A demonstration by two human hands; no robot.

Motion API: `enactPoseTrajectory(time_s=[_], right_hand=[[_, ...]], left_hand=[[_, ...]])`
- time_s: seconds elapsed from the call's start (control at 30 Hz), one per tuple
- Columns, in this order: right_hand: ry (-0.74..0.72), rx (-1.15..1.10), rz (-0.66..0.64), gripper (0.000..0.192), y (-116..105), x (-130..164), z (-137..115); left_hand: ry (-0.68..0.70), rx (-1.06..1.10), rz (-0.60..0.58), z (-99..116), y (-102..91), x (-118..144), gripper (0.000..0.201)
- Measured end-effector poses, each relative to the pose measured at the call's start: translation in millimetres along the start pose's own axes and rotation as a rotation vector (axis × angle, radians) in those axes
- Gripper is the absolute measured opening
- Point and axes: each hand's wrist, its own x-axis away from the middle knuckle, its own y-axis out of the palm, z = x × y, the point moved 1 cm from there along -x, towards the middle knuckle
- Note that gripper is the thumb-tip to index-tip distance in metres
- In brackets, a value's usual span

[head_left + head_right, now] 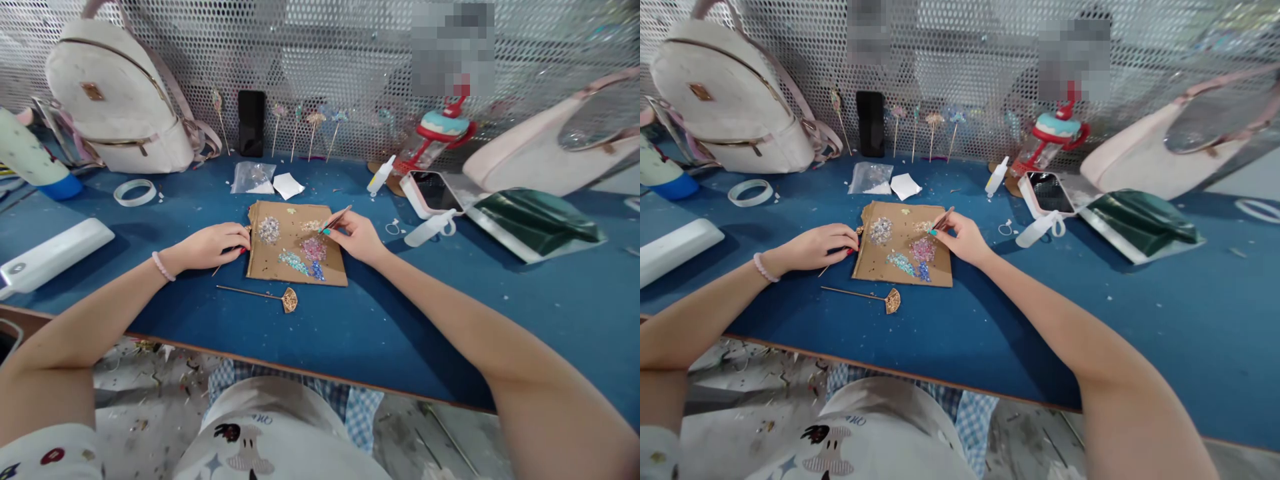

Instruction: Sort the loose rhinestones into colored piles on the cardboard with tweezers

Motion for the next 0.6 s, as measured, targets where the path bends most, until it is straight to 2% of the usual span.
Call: enactPoseTrajectory(time_s=[0.17,0.6], right_hand=[[-0.004,0.031,0.02,0.027,-0.7,0.6,0.2],[-0.039,0.099,0.038,0.02,0.3,1.5,-7.2]], left_hand=[[-0.003,-0.004,0.001,2.0,-1.4,-0.9,0.026],[-0.019,-0.001,-0.033,2.1,-1.6,-2.7,0.026]])
